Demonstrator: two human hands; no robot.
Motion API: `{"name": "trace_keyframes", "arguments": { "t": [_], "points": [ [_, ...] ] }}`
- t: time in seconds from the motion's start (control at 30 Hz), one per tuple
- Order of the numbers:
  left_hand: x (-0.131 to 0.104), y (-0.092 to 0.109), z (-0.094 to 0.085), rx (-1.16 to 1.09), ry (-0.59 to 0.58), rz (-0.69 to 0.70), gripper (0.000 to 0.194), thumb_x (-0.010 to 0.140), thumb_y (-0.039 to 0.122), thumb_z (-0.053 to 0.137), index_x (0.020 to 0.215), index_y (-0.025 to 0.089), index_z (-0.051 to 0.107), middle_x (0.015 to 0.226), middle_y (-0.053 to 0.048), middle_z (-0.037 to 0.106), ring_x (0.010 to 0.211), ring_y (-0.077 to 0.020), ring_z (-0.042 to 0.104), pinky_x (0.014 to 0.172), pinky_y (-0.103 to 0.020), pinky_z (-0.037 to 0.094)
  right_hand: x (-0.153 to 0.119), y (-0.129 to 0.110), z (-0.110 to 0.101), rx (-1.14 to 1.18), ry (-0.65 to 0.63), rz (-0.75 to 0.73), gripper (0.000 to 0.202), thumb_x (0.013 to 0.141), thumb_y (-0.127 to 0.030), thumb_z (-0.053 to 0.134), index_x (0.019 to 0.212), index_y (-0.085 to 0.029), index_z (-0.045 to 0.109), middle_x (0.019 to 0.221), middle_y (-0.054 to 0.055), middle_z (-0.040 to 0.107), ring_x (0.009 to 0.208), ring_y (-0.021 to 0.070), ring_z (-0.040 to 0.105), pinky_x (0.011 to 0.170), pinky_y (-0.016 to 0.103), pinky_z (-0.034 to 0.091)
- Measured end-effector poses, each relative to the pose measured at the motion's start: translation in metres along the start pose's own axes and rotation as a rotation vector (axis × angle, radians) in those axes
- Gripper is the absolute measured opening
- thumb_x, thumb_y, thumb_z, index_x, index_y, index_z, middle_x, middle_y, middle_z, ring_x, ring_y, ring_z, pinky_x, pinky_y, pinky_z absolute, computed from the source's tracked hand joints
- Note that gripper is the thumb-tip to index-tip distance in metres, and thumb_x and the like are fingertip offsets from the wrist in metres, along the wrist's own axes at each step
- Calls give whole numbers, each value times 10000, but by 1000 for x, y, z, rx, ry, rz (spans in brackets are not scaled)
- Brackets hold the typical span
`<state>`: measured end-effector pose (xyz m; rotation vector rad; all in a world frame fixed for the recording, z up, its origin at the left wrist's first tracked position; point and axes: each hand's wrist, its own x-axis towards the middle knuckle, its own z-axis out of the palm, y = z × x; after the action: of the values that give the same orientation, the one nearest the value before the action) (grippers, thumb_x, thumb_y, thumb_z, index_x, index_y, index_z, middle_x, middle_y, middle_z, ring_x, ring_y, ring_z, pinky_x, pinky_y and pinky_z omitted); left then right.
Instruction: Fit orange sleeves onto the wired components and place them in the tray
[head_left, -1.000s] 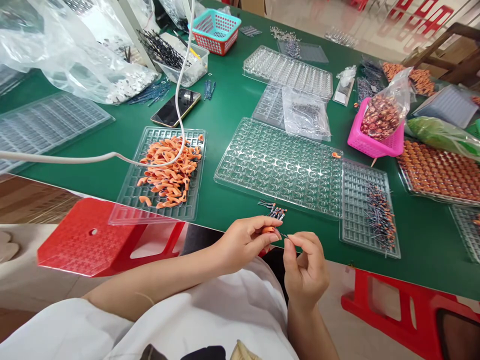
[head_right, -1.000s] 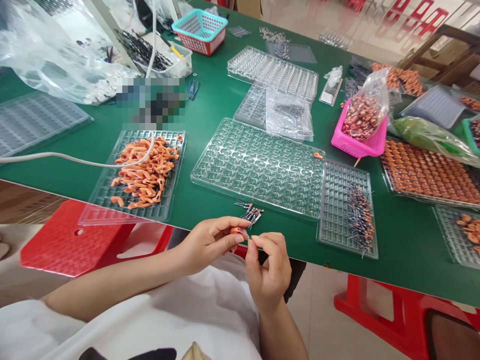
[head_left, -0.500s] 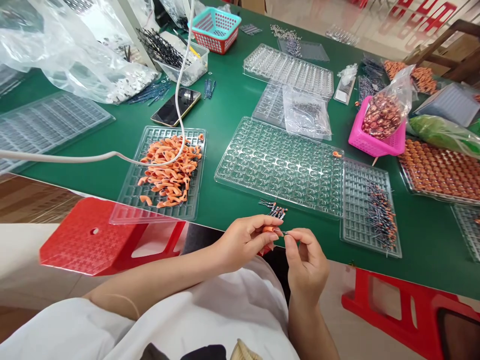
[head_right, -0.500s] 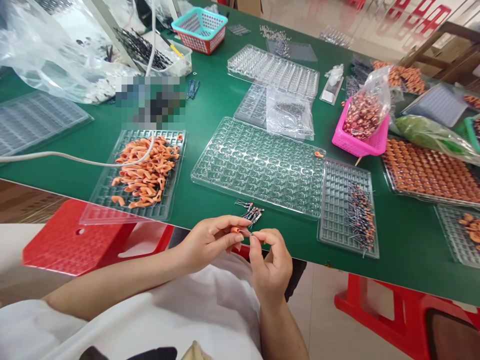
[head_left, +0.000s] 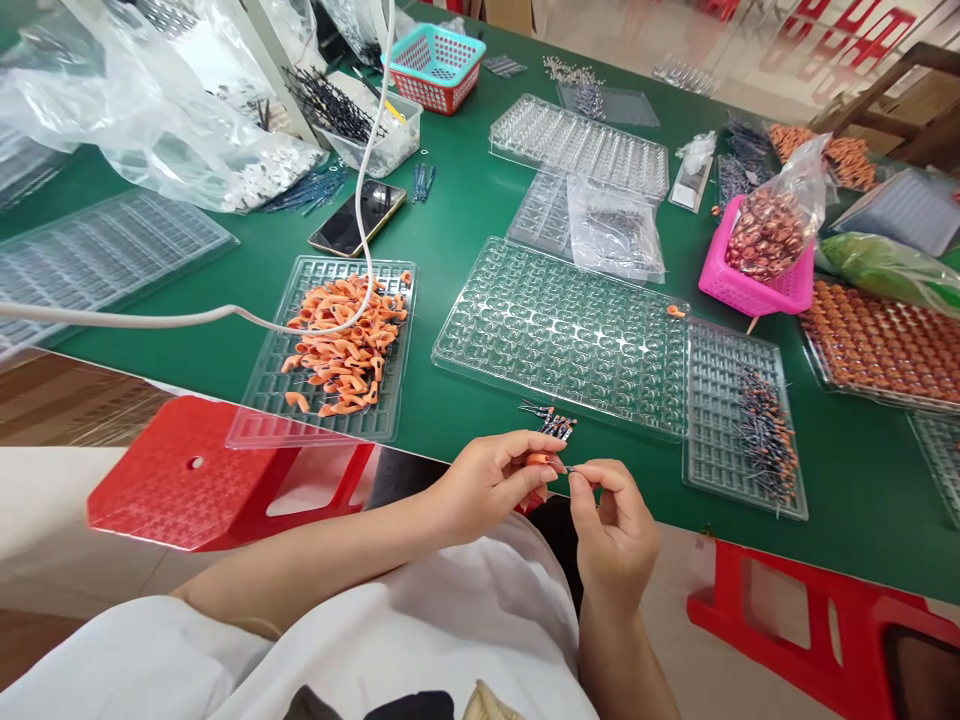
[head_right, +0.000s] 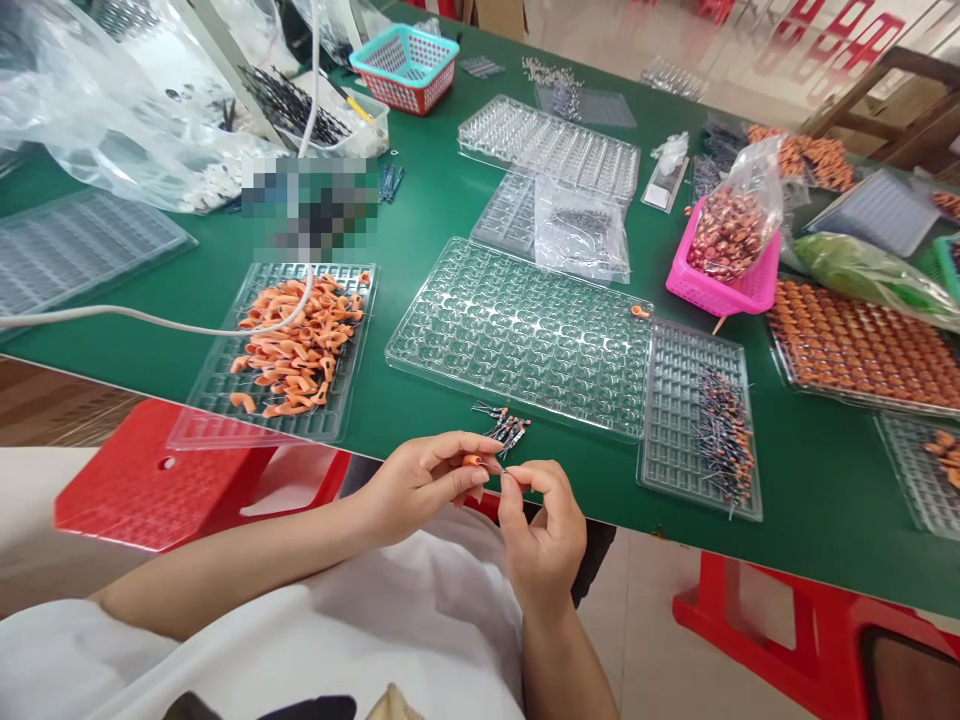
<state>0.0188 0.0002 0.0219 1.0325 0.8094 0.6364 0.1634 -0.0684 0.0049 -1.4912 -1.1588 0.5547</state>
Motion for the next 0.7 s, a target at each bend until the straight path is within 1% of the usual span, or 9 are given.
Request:
{"name": "trace_keyframes", "arguments": {
  "t": [0.07, 0.13, 0.27, 0.37, 0.53, 0.7],
  "points": [
    [0, -2, -2, 53, 0, 22, 345, 878, 322, 642, 1163, 129, 627, 981, -80, 698, 651, -93, 607, 641, -247, 562, 0, 0, 0, -15, -2, -15, 30, 895, -208, 623, 870, -211, 640, 810, 18, 621, 780, 165, 593, 658, 294, 490],
    [-1, -4, -4, 156, -2, 62, 342, 903, 308, 606, 1198, 136, 621, 1010, -87, 706, 713, -117, 650, 692, -263, 581, 1, -1, -1, -23, -16, -40, 33, 893, -192, 622, 879, -213, 643, 807, 16, 621, 771, 164, 597, 657, 299, 492],
    [-2, -5, -9, 475, 5, 222, 329, 937, 237, 534, 1247, 159, 612, 1069, -89, 717, 907, -167, 697, 829, -291, 583, 3, -2, -4, -67, -59, -94, 67, 891, -163, 618, 901, -219, 654, 822, 19, 633, 765, 166, 612, 649, 303, 500],
    [-1, -6, -10, 657, -11, 328, 337, 956, 210, 497, 1274, 150, 594, 1068, -88, 729, 935, -173, 704, 875, -297, 569, 5, -4, -7, -136, -115, -128, 82, 891, -150, 618, 907, -220, 659, 846, 22, 646, 770, 161, 616, 637, 290, 497],
    [-1, -9, -11, 803, -34, 439, 339, 983, 208, 463, 1302, 143, 560, 1120, -107, 719, 1010, -201, 695, 916, -328, 553, 10, -7, -11, -230, -213, -193, 91, 900, -155, 616, 940, -221, 664, 874, 21, 670, 792, 161, 628, 692, 302, 504],
    [1, -11, -15, 923, -96, 487, 361, 999, 203, 420, 1333, 101, 514, 1103, -157, 714, 1015, -251, 691, 875, -381, 557, 15, -6, -15, -297, -277, -240, 98, 917, -171, 601, 975, -224, 659, 883, 19, 679, 755, 150, 628, 683, 298, 506]
  ]
}}
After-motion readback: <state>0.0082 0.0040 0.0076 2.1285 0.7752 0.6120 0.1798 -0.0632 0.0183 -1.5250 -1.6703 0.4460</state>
